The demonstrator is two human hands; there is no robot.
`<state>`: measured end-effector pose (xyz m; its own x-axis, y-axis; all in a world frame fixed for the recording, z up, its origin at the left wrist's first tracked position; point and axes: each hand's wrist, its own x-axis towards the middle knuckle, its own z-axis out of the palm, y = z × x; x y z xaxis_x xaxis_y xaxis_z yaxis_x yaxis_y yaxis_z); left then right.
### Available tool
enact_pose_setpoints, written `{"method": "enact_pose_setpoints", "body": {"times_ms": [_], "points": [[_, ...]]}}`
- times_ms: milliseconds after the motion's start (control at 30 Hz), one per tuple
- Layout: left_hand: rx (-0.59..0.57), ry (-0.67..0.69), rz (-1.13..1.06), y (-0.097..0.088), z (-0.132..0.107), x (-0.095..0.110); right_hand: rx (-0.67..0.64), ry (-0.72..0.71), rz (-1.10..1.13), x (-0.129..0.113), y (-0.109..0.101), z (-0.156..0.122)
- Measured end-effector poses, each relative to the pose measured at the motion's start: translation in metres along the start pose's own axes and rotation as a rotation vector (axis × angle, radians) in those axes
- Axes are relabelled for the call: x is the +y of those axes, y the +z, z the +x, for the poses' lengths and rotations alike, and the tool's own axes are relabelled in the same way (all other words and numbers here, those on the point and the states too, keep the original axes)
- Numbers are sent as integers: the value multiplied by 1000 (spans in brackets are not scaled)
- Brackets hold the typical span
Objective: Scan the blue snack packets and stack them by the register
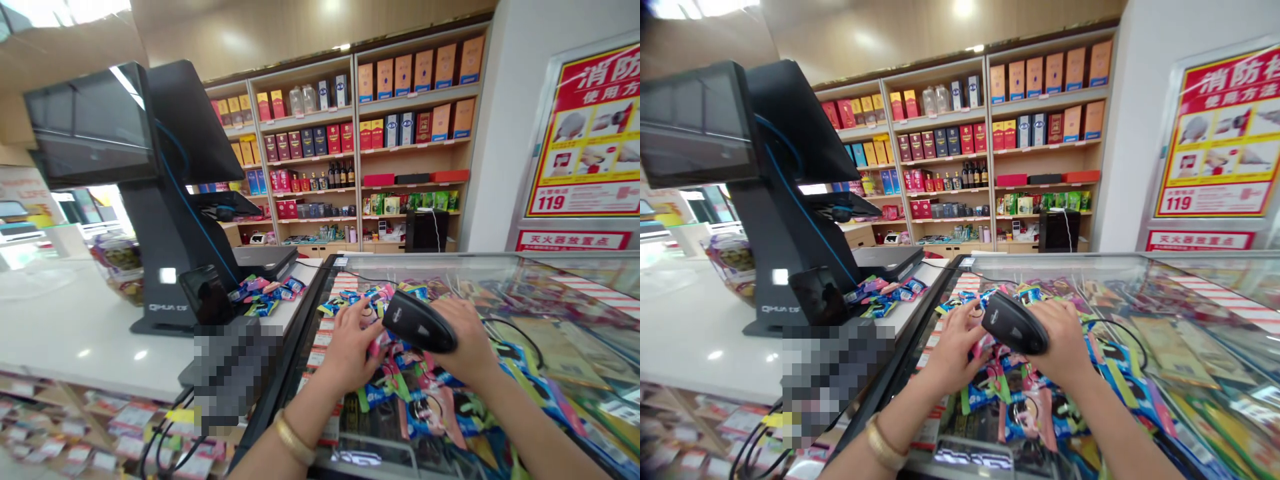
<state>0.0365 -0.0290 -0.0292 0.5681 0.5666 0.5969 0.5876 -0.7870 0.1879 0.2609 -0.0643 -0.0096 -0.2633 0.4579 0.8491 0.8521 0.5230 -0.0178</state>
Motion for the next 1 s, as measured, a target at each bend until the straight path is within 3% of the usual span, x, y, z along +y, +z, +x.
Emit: {"method": "enact_pose_setpoints", "body": {"times_ms": [100,200,300,400,467,567,700,800,1000], "points": [[-91,44,54,-3,-1,7,20,-30,-7,4,2,-1],[-87,45,37,-2,-3,10,32,-47,-14,7,4,-3],[29,-38,7,-2,-3,7,35,-42,-26,11,6,-5],[189,-224,38,-8,4,-8,38,-38,-37,13,9,-7],[222,-339,77,-17,11,-26,41,-45,-40,14,9,-7],[162,-417,148,-38,19,-62,46,-64,-44,14,8,-7],[51,-518,447,-73,14,-116,58,-70,-44,12,7,-6],[-109,-583,665,-97,3,-153,57,-67,-39,12,8,-6],[-230,-699,752,-123,-7,-198,16,-64,-50,14,10,-9]]}}
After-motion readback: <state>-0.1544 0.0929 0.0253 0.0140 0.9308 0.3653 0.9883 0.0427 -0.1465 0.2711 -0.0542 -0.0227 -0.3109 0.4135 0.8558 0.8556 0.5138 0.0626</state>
